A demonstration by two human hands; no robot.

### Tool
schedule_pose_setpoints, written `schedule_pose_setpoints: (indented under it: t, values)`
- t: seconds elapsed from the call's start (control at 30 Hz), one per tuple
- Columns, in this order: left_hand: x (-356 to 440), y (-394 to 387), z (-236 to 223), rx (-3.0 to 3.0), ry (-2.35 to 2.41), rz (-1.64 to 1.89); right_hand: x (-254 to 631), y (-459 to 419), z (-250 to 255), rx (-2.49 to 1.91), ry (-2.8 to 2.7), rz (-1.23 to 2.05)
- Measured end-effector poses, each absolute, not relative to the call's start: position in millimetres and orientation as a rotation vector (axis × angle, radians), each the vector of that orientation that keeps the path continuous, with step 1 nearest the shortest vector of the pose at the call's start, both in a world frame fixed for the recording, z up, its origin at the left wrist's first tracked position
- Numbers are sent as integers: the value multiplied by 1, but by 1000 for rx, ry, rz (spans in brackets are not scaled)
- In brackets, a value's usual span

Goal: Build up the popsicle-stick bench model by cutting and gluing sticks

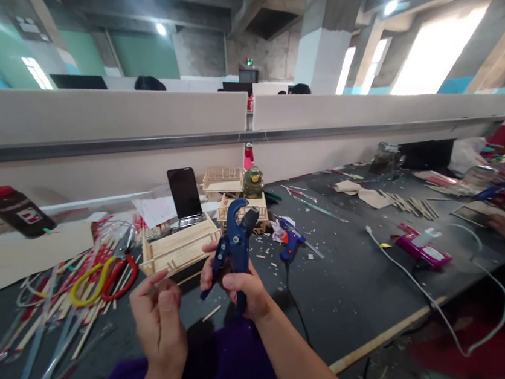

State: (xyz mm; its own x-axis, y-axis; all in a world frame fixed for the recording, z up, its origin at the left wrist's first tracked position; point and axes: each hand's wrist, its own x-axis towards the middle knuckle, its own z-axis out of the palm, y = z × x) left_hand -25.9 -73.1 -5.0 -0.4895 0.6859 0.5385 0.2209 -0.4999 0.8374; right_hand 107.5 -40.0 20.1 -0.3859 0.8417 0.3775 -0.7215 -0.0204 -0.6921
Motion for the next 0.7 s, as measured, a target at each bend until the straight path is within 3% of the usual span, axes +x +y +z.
schedule_pose_setpoints:
  t: [0.1, 0.47, 0.7]
  values:
    - [-20, -75, -5, 1357, 1133, 2036, 108, -42, 17, -216, -1085, 1673]
    - [-32, -76, 5, 1412, 1408, 2112, 122, -48, 25, -529, -1323, 1265]
    - [-35, -70, 5, 831, 1021, 1542, 105, -48, 18, -732, -1171, 1172]
